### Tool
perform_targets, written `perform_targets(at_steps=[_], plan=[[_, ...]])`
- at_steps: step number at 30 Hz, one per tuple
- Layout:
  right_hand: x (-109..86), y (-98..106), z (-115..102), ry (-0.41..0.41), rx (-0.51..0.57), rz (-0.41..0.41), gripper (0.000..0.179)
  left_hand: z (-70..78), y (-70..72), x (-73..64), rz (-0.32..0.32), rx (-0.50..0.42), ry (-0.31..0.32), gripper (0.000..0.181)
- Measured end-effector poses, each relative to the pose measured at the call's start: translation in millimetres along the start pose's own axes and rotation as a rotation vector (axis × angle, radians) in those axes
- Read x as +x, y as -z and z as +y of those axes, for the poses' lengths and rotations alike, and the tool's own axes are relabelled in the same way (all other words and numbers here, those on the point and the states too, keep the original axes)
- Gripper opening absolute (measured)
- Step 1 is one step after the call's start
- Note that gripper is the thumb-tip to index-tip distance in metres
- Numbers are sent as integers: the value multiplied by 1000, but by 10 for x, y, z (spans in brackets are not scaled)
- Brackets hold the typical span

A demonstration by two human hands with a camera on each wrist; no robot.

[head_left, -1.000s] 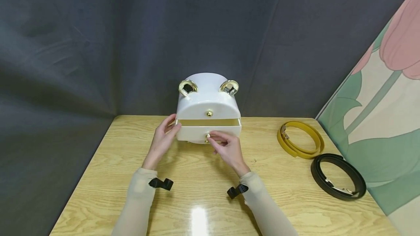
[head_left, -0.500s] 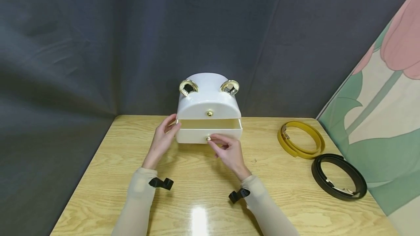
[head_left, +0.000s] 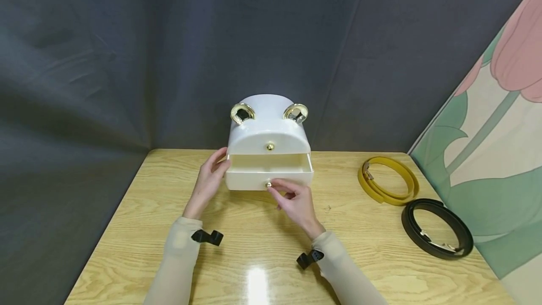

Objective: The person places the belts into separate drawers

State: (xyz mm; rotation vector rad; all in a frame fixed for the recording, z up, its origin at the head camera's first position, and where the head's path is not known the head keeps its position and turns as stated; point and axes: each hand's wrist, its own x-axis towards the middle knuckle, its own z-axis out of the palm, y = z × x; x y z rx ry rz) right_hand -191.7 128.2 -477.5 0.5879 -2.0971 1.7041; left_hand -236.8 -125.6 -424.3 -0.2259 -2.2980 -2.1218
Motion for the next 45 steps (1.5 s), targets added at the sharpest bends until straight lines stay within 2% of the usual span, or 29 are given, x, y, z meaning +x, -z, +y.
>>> perform_targets(at_steps=[12, 22, 27, 33, 37, 45], plan=[[-111, 17, -30, 14, -6, 2, 19, -5, 15, -2, -6, 14, 3, 55], [-147, 29, -65, 36, 11, -2, 19, 31, 36, 77, 46, 24, 23, 51], [-186, 52, -87, 32, 7, 11, 19, -24, -11, 146, 39, 24, 45, 55], [-225, 43, -72, 54, 7, -15, 18, -102, 1, 154, 41, 13, 62, 59], [-249, 43, -67, 60, 10, -17, 19, -120, 4, 162, 41, 8, 58, 60], [-255, 78, -74, 61, -8, -22, 19, -62, -2, 174, 29, 39, 38, 62]])
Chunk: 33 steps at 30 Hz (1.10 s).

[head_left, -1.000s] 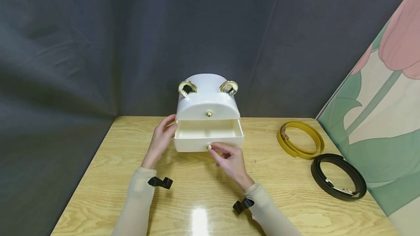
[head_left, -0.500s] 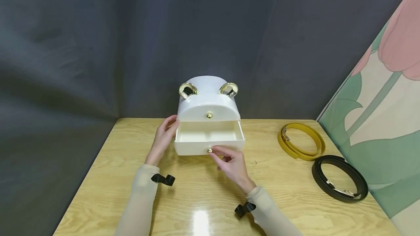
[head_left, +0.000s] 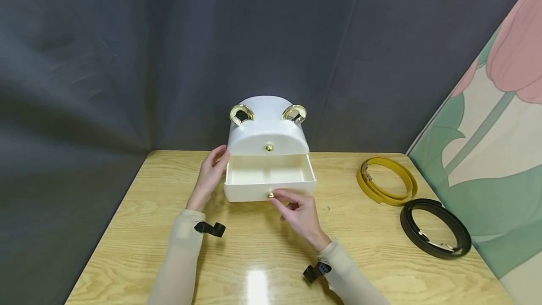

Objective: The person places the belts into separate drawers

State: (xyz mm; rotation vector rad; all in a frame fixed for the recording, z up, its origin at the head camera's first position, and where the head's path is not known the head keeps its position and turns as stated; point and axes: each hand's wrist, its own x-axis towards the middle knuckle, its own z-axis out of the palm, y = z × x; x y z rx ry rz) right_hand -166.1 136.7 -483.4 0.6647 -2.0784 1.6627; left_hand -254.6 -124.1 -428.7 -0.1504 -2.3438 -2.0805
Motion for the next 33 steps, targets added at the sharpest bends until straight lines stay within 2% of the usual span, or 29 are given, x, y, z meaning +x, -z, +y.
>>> perform_targets(at_steps=[16, 26, 33], plan=[[-34, 16, -55, 32, -9, -27, 18, 10, 11, 9, -6, -27, -3, 59], [-70, 6, -68, 7, 9, -20, 19, -22, 10, -19, -12, -1, -7, 61], [-72, -17, -33, 48, 16, 5, 19, -37, 7, -19, -13, 5, -6, 63]])
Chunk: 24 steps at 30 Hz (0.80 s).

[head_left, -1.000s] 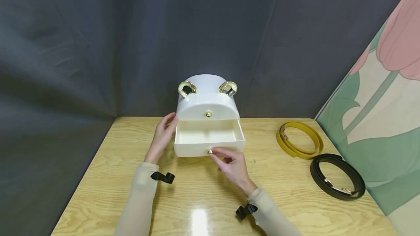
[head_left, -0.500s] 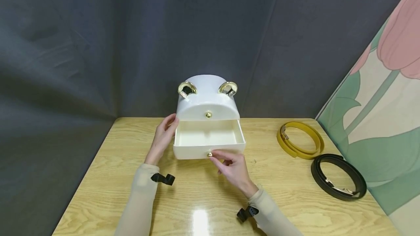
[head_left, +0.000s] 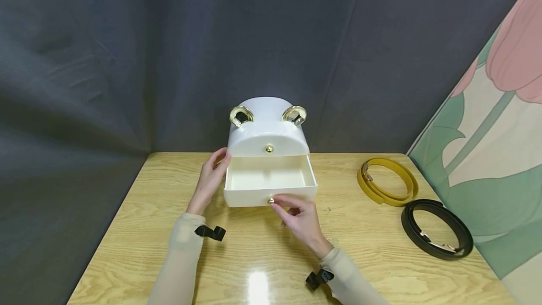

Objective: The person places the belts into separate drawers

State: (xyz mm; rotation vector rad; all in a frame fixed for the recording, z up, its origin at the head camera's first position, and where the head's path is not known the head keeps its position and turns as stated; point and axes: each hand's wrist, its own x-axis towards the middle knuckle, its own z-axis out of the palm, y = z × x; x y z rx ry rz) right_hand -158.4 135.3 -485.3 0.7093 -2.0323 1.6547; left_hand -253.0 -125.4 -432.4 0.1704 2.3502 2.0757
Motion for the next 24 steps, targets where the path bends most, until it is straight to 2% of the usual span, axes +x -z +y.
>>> perform_targets(at_steps=[6, 11, 15, 24], plan=[[14, 24, -9, 34, -16, -12, 21, 10, 1, -11, -4, -12, -13, 62], [34, 80, -33, 91, -82, -31, 21, -2, 0, -8, -2, -11, -20, 61], [71, 156, -73, 141, -130, -4, 21, -11, -8, -3, 8, -10, -20, 60], [163, 341, -154, 209, -142, 44, 21, -22, -15, 7, 11, 3, -17, 62]])
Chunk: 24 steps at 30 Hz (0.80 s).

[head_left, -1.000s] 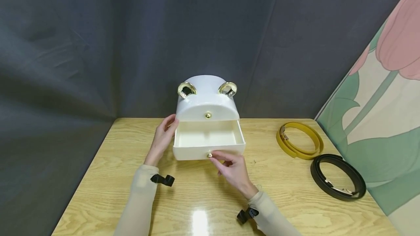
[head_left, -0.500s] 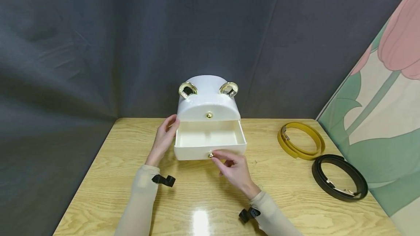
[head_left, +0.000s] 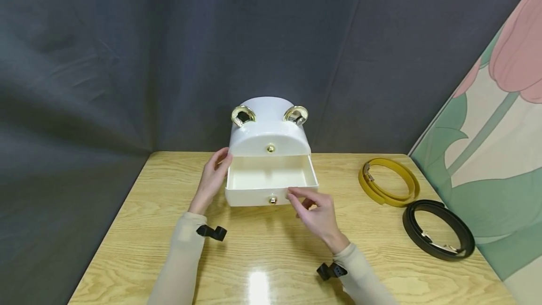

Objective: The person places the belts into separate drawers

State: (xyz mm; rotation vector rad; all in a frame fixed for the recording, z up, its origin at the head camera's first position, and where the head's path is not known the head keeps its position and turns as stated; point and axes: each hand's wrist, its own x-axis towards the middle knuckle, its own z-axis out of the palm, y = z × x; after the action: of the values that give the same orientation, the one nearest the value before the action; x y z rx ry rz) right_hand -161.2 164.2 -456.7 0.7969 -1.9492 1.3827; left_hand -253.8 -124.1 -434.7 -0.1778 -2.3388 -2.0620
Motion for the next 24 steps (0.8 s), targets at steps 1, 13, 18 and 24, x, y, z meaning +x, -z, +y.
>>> perform_targets(at_steps=[1, 13, 18, 24], plan=[[8, 22, -1, -1, -6, 5, 22, 3, -1, -1, -2, 0, -2, 63], [72, 217, -72, -11, -37, 58, 19, -13, 2, 0, -3, -1, 5, 63], [97, 283, -98, -9, -59, 97, 20, -13, 3, 3, -7, -6, -1, 61], [119, 397, -90, -85, -100, 168, 17, -14, -3, -1, -4, -15, 0, 61]])
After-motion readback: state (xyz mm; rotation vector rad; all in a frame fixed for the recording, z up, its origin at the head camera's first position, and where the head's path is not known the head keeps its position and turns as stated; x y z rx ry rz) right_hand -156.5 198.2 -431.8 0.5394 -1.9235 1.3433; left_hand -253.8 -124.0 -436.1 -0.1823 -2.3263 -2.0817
